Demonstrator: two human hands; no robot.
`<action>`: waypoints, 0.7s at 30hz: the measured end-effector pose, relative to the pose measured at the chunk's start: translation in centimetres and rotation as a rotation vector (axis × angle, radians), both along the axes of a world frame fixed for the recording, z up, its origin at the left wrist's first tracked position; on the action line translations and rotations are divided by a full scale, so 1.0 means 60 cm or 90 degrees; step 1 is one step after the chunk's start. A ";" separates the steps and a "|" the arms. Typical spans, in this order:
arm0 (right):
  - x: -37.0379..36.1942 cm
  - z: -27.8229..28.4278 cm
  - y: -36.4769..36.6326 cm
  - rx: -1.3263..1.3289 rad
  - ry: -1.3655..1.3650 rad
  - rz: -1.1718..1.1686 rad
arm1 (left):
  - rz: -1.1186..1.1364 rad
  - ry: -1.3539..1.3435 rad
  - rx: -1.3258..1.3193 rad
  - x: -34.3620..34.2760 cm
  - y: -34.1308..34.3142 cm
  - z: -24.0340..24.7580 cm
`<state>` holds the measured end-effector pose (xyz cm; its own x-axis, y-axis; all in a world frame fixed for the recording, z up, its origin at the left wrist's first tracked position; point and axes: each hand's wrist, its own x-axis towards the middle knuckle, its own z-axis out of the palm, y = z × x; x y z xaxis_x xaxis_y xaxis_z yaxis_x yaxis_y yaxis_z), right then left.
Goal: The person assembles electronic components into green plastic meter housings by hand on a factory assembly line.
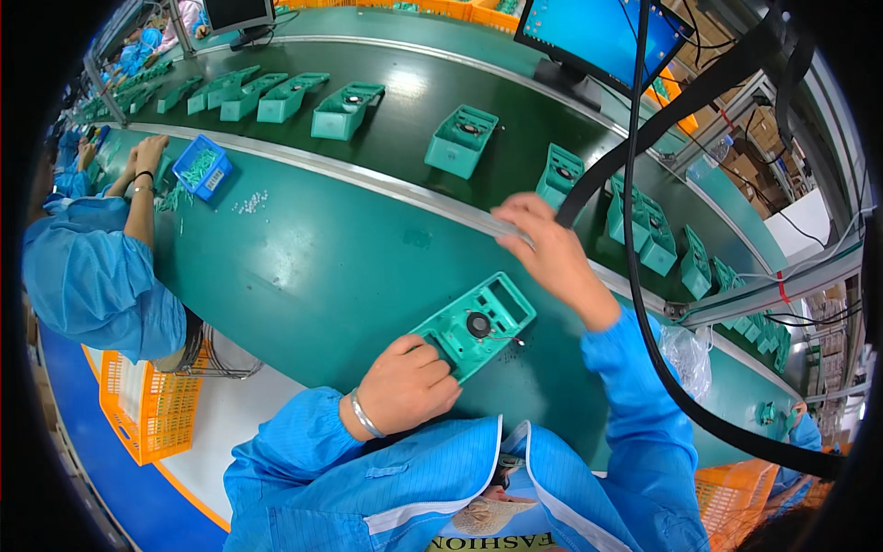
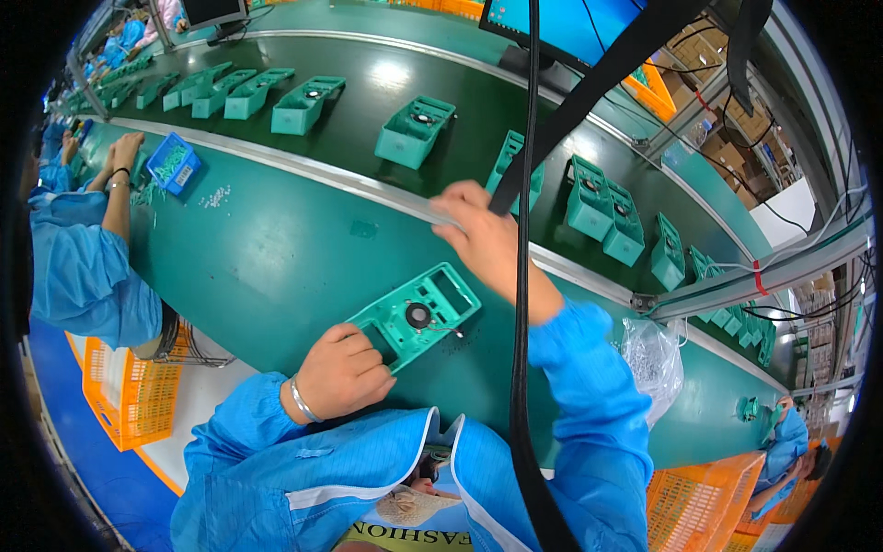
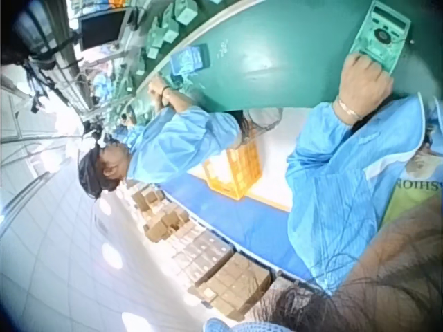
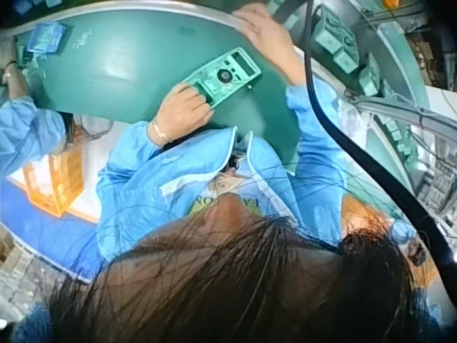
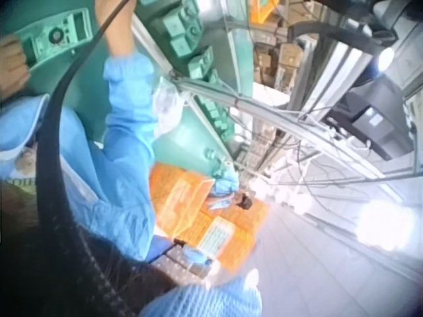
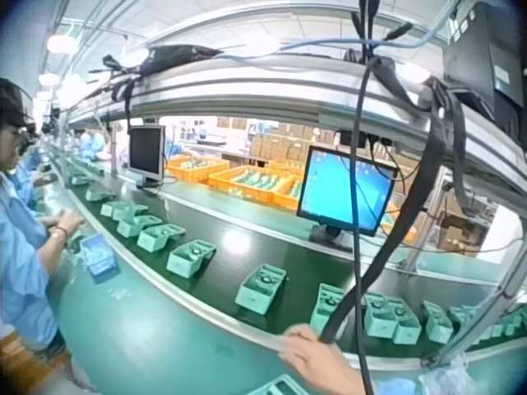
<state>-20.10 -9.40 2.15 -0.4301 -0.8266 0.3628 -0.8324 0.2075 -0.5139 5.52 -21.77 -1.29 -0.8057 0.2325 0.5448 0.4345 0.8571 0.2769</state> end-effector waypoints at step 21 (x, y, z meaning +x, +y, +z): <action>0.143 -0.017 0.111 0.012 0.061 0.043 | 0.232 0.120 -0.151 -0.348 -0.233 -0.024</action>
